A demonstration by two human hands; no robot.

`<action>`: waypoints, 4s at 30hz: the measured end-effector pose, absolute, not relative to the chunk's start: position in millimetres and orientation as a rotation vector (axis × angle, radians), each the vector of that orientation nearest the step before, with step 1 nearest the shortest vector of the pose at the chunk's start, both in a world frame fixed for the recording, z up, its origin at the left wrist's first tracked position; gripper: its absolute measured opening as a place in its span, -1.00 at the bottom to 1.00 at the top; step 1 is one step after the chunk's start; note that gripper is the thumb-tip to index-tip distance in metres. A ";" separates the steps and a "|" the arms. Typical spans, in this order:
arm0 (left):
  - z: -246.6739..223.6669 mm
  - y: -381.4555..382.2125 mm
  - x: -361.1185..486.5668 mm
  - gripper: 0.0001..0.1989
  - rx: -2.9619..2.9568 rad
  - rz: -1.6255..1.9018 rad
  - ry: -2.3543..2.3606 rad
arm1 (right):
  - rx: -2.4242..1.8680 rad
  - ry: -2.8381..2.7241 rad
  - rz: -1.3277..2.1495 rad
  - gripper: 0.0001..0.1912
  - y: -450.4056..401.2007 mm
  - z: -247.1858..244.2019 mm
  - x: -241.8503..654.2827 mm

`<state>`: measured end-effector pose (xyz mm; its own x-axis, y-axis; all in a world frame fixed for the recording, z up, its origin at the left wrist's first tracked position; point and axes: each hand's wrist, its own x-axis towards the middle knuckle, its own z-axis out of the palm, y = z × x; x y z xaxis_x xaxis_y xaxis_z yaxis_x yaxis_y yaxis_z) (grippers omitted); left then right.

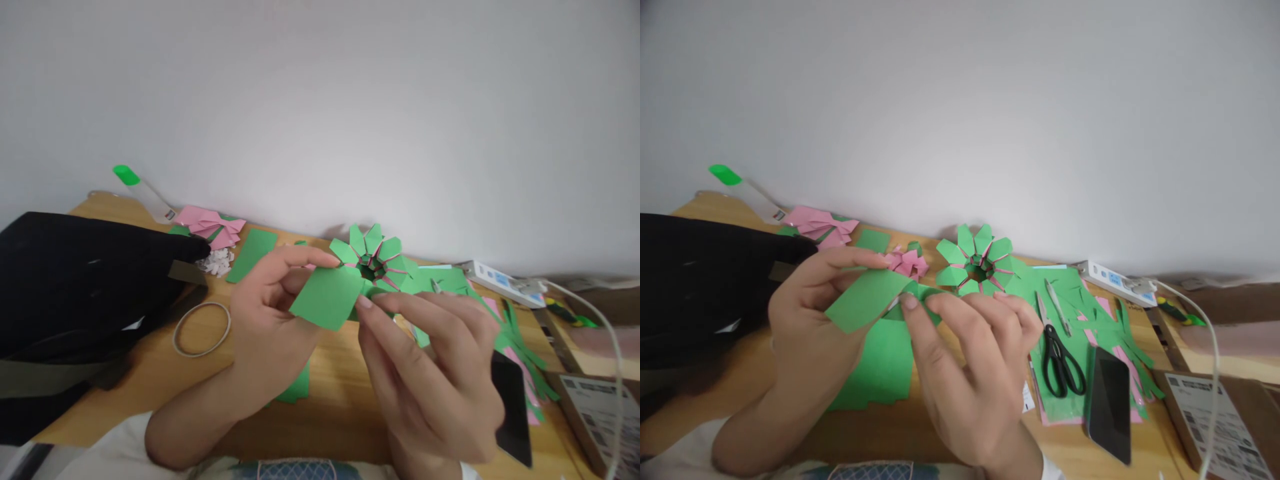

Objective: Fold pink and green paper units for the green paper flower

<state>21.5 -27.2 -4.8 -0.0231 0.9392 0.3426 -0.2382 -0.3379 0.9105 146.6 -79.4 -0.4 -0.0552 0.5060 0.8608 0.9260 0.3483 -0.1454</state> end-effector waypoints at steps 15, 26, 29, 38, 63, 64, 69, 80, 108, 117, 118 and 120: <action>-4.6 -27.4 21.2 -0.77 1.284 1.547 0.812 | -1.291 -1.692 -0.594 -0.79 -80.0 -0.4 146.2; -5.8 -26.7 20.9 -0.79 1.276 1.548 0.806 | -1.288 -1.689 -0.591 -0.81 -80.0 0.8 145.8; -5.6 -27.5 20.5 -0.79 1.283 1.539 0.815 | -1.283 -1.686 -0.593 -0.81 -79.8 1.0 145.4; -5.1 -28.4 20.1 -0.80 1.288 1.553 0.811 | -1.289 -1.680 -0.595 -0.82 -79.2 2.2 145.2; -3.4 -28.9 22.5 -0.77 1.253 1.615 0.757 | -1.283 -1.693 -0.548 -0.80 -79.7 0.3 145.9; -3.3 -28.8 22.9 -0.77 1.254 1.621 0.750 | -1.282 -1.696 -0.533 -0.79 -79.7 0.1 146.2; -6.0 -27.4 23.3 -0.75 1.253 1.611 0.739 | -1.276 -1.714 -0.519 -0.76 -80.2 -0.2 148.5; -6.8 -26.8 23.1 -0.75 1.274 1.607 0.774 | -1.261 -1.728 -0.532 -0.76 -82.7 0.5 149.7; -10.7 -30.0 24.2 -0.69 1.409 1.620 0.755 | -1.373 -1.765 -0.441 -0.91 -79.1 1.2 148.9; -12.4 -26.1 21.2 -0.70 1.515 1.502 0.817 | -1.422 -1.772 -0.382 -0.90 -75.5 -0.6 155.2; -12.2 -25.8 21.4 -0.71 1.505 1.494 0.816 | -1.425 -1.772 -0.395 -0.90 -75.2 -0.8 155.2; -12.1 -25.2 22.5 -0.73 1.469 1.483 0.818 | -1.426 -1.771 -0.421 -0.91 -74.5 -1.2 155.0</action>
<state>22.5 -25.2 -12.1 0.0746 0.9057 0.4172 -0.1302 -0.4060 0.9046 155.0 -74.5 -1.2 -0.0386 0.6571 0.7529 0.9256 0.3074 -0.2208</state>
